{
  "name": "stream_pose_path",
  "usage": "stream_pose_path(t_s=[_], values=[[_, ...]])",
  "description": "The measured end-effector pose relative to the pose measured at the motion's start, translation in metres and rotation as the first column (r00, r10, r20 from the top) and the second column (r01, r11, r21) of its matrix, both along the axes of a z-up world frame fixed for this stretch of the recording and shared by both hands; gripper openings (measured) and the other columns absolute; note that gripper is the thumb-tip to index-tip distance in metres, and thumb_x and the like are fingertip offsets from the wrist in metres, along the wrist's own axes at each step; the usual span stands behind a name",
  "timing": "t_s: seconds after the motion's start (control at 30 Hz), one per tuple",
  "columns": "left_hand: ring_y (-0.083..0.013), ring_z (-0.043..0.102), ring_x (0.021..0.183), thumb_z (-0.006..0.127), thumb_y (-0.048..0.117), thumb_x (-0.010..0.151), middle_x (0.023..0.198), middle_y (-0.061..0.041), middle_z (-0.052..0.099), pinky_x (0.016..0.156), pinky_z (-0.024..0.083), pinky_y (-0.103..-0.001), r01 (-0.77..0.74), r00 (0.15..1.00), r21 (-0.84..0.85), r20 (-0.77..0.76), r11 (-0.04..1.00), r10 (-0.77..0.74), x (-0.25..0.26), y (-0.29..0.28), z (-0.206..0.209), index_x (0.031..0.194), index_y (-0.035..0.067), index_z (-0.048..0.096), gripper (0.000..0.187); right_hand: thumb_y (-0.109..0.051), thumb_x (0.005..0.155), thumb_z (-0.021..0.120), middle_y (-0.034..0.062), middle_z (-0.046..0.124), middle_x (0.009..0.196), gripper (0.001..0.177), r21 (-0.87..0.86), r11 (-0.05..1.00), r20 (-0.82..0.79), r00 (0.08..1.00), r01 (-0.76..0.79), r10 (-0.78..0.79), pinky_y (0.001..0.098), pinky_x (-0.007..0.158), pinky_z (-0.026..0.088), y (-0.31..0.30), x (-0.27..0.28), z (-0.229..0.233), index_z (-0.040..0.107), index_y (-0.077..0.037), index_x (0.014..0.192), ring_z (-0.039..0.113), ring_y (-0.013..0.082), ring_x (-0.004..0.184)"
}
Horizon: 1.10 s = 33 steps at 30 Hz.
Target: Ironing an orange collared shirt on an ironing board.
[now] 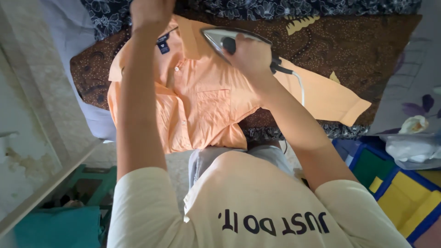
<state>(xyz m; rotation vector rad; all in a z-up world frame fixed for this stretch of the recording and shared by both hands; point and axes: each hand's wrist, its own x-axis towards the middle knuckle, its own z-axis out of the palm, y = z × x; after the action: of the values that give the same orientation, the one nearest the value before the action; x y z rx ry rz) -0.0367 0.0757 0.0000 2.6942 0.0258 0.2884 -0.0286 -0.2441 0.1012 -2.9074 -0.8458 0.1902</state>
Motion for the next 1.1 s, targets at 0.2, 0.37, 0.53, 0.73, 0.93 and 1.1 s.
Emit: stream_pose_path(t_s=[0.2, 0.37, 0.53, 0.73, 0.93, 1.1], values=[[-0.0334, 0.067, 0.075, 0.076, 0.038, 0.099, 0.082, -0.010, 0.069, 0.068, 0.052, -0.048, -0.066, 0.998, 0.009, -0.021, 0.998, 0.066, -0.078, 0.026, 0.042, 0.086, 0.012, 0.070, 0.029, -0.061, 0.086, 0.074, 0.0087, 0.073, 0.066, 0.052, -0.053, 0.999, -0.100, 0.995, 0.013, -0.018, 0.0451, 0.046, 0.056, 0.046, 0.010, 0.012, 0.073, -0.009, 0.093, 0.071, 0.0264, 0.053], [-0.0317, 0.065, 0.087, 0.085, 0.047, 0.085, 0.094, -0.006, 0.067, 0.082, 0.051, -0.044, -0.200, 0.973, 0.072, 0.134, 0.977, 0.189, -0.098, 0.011, 0.014, 0.093, 0.014, 0.071, 0.038, -0.059, 0.083, 0.074, 0.0097, 0.074, 0.070, 0.046, -0.076, 0.995, -0.137, 0.988, 0.069, -0.079, 0.0446, 0.051, 0.058, 0.048, 0.008, 0.011, 0.073, -0.014, 0.094, 0.072, 0.0284, 0.059], [-0.0323, 0.061, 0.096, 0.083, 0.055, 0.090, 0.102, -0.007, 0.065, 0.090, 0.048, -0.045, -0.207, 0.965, 0.078, 0.177, 0.975, 0.191, -0.104, 0.018, -0.015, 0.105, 0.013, 0.071, 0.046, -0.068, 0.097, 0.059, 0.0040, 0.067, 0.063, 0.055, -0.317, 0.948, -0.278, 0.958, -0.029, -0.063, 0.0336, 0.040, 0.051, -0.001, 0.011, 0.022, 0.072, -0.015, 0.102, 0.063, 0.0144, 0.046], [-0.0341, 0.058, 0.101, 0.077, 0.056, 0.097, 0.108, -0.010, 0.063, 0.093, 0.047, -0.047, -0.221, 0.948, 0.112, 0.259, 0.969, 0.186, -0.108, 0.014, -0.020, 0.110, 0.012, 0.066, 0.047, -0.071, 0.094, 0.066, 0.0033, 0.071, 0.074, 0.060, -0.217, 0.975, -0.084, 0.996, -0.036, 0.018, 0.0337, 0.049, 0.055, -0.104, 0.003, 0.013, 0.072, -0.011, 0.095, 0.067, 0.0169, 0.056], [-0.0342, 0.058, 0.097, 0.076, 0.059, 0.097, 0.103, -0.009, 0.062, 0.091, 0.048, -0.048, -0.239, 0.934, 0.102, 0.296, 0.965, 0.200, -0.104, 0.012, -0.030, 0.106, 0.012, 0.065, 0.049, -0.069, 0.089, 0.074, 0.0043, 0.073, 0.073, 0.056, -0.140, 0.989, 0.047, 0.997, -0.048, 0.055, 0.0365, 0.050, 0.056, -0.082, 0.004, 0.006, 0.074, -0.013, 0.086, 0.069, 0.0198, 0.056], [-0.0336, 0.058, 0.097, 0.073, 0.059, 0.099, 0.104, -0.009, 0.062, 0.090, 0.048, -0.047, -0.237, 0.930, 0.106, 0.311, 0.966, 0.194, -0.103, 0.009, -0.023, 0.108, 0.012, 0.065, 0.048, -0.063, 0.093, 0.070, 0.0050, 0.070, 0.064, 0.050, -0.125, 0.990, -0.085, 0.995, -0.070, 0.060, 0.0360, 0.039, 0.052, -0.006, 0.006, 0.008, 0.074, -0.013, 0.096, 0.067, 0.0184, 0.045]])
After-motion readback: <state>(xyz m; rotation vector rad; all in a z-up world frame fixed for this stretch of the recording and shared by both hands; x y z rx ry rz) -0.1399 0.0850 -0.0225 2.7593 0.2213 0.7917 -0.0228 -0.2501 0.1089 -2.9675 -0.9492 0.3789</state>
